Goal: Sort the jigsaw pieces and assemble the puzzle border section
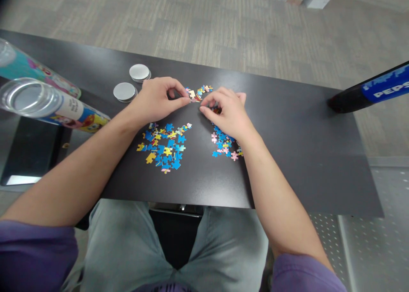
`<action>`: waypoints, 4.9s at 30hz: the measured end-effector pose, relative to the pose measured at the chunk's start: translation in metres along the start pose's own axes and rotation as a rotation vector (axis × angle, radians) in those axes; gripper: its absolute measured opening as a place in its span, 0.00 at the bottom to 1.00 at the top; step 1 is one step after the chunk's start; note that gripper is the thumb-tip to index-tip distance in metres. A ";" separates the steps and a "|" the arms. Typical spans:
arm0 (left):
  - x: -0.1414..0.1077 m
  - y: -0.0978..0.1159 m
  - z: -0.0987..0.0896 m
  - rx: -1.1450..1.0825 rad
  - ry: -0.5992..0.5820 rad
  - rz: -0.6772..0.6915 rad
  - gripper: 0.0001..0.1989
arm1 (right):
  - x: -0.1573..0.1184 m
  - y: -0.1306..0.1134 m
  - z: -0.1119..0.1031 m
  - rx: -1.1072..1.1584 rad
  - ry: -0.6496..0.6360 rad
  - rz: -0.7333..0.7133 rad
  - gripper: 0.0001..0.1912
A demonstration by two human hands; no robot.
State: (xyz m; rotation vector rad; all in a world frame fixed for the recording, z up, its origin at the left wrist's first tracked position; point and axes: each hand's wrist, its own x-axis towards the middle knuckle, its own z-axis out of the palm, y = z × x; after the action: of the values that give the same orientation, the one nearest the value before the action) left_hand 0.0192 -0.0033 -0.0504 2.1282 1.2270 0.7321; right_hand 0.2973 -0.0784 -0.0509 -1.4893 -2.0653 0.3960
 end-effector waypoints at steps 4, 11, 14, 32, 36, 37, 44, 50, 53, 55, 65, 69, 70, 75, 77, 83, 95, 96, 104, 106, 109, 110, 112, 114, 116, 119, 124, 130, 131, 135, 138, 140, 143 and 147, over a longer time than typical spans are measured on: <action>0.001 0.001 0.005 -0.123 -0.024 0.027 0.03 | 0.001 -0.001 -0.001 0.024 -0.013 0.014 0.15; 0.001 0.001 0.006 -0.111 -0.027 0.023 0.04 | 0.001 -0.005 -0.004 0.056 -0.045 0.010 0.19; -0.001 -0.001 0.002 -0.009 0.062 0.031 0.07 | 0.000 -0.004 -0.003 0.042 -0.073 0.000 0.16; -0.001 -0.008 0.001 0.085 0.066 0.041 0.03 | -0.004 -0.023 -0.003 0.058 -0.261 -0.156 0.05; -0.004 -0.008 -0.001 0.109 0.073 0.014 0.09 | -0.005 -0.027 -0.005 0.114 -0.287 -0.195 0.05; -0.004 -0.008 0.000 0.112 0.076 0.008 0.11 | -0.005 -0.027 -0.006 0.106 -0.272 -0.181 0.05; -0.007 -0.004 0.002 0.184 0.069 0.044 0.10 | -0.003 -0.018 -0.005 0.012 -0.172 -0.120 0.08; -0.008 0.009 -0.005 0.217 0.001 -0.001 0.05 | -0.003 -0.018 -0.005 -0.027 -0.195 -0.133 0.07; -0.005 0.008 -0.006 0.191 -0.026 -0.009 0.03 | -0.003 -0.018 -0.005 -0.027 -0.199 -0.115 0.07; -0.004 0.008 -0.007 0.178 -0.036 -0.010 0.03 | -0.003 -0.018 -0.005 -0.025 -0.195 -0.106 0.07; -0.007 0.018 -0.006 0.078 -0.162 0.166 0.11 | 0.001 -0.016 -0.016 -0.157 -0.079 0.044 0.09; -0.007 0.016 -0.009 0.070 -0.126 0.130 0.15 | 0.001 -0.016 -0.016 -0.185 -0.076 0.045 0.10; -0.006 0.016 -0.011 0.071 -0.113 0.107 0.15 | 0.001 -0.016 -0.015 -0.170 -0.068 0.034 0.09; -0.005 0.011 -0.011 0.183 -0.071 0.014 0.20 | -0.002 -0.018 -0.008 -0.151 -0.159 -0.025 0.19; -0.006 0.009 -0.008 0.226 -0.057 0.006 0.18 | -0.002 -0.016 -0.011 -0.143 -0.179 -0.037 0.23; -0.006 0.007 -0.007 0.213 -0.027 0.008 0.08 | -0.001 -0.003 -0.028 -0.093 -0.148 -0.041 0.19; 0.003 -0.011 -0.006 0.093 -0.012 -0.005 0.04 | -0.002 -0.001 -0.020 -0.106 -0.076 -0.002 0.16; 0.003 -0.013 -0.005 0.090 0.000 0.016 0.03 | -0.001 0.000 -0.019 -0.109 -0.075 -0.003 0.16; -0.003 -0.002 -0.007 0.079 -0.080 -0.005 0.12 | -0.001 -0.003 -0.020 -0.118 -0.078 0.008 0.18; -0.005 0.002 -0.005 0.071 -0.077 -0.007 0.17 | -0.001 -0.005 -0.020 -0.109 -0.094 0.012 0.19; -0.007 0.006 -0.002 0.075 -0.054 0.011 0.16 | -0.002 -0.010 -0.017 -0.092 -0.143 -0.020 0.22; -0.007 0.006 -0.001 0.079 -0.052 0.017 0.13 | -0.002 -0.011 -0.017 -0.089 -0.165 -0.035 0.23; -0.008 0.008 0.000 0.095 -0.060 0.023 0.11 | -0.003 -0.012 -0.016 -0.091 -0.205 -0.056 0.23; -0.009 0.009 0.000 0.138 -0.076 0.040 0.16 | -0.003 -0.010 -0.018 -0.094 -0.231 -0.061 0.21; -0.010 0.008 0.000 0.191 -0.085 0.069 0.19 | -0.003 -0.008 -0.023 -0.094 -0.232 -0.061 0.19; -0.011 0.006 -0.001 0.220 -0.080 0.088 0.17 | -0.003 -0.003 -0.030 -0.097 -0.202 -0.069 0.17; -0.009 0.001 -0.002 0.163 -0.024 0.087 0.12 | -0.003 -0.003 -0.031 -0.082 -0.162 -0.047 0.19; -0.008 0.000 -0.002 0.164 0.019 0.072 0.07 | -0.002 -0.003 -0.029 -0.078 -0.216 -0.035 0.17; -0.008 -0.001 -0.002 0.167 0.014 0.066 0.06 | -0.002 -0.002 -0.030 -0.083 -0.203 -0.033 0.16; -0.004 -0.002 -0.004 0.139 -0.038 0.050 0.05 | -0.002 0.003 -0.030 -0.104 -0.118 -0.016 0.17; -0.004 0.002 -0.005 0.083 -0.062 0.043 0.04 | -0.002 0.006 -0.027 -0.115 -0.085 -0.009 0.19; -0.005 0.007 -0.005 0.036 -0.068 0.058 0.04 | -0.002 0.006 -0.025 -0.123 -0.081 -0.004 0.18; -0.007 0.013 -0.004 0.017 -0.089 0.082 0.08 | -0.002 0.007 -0.024 -0.130 -0.081 0.006 0.17; -0.007 0.013 -0.003 0.088 -0.081 0.065 0.12 | -0.001 0.004 -0.024 -0.122 -0.062 0.013 0.17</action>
State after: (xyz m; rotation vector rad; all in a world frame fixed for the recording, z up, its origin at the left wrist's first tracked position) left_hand 0.0219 -0.0146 -0.0402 2.2559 1.1713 0.6241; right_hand 0.3150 -0.0802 -0.0340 -1.5802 -2.1634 0.3309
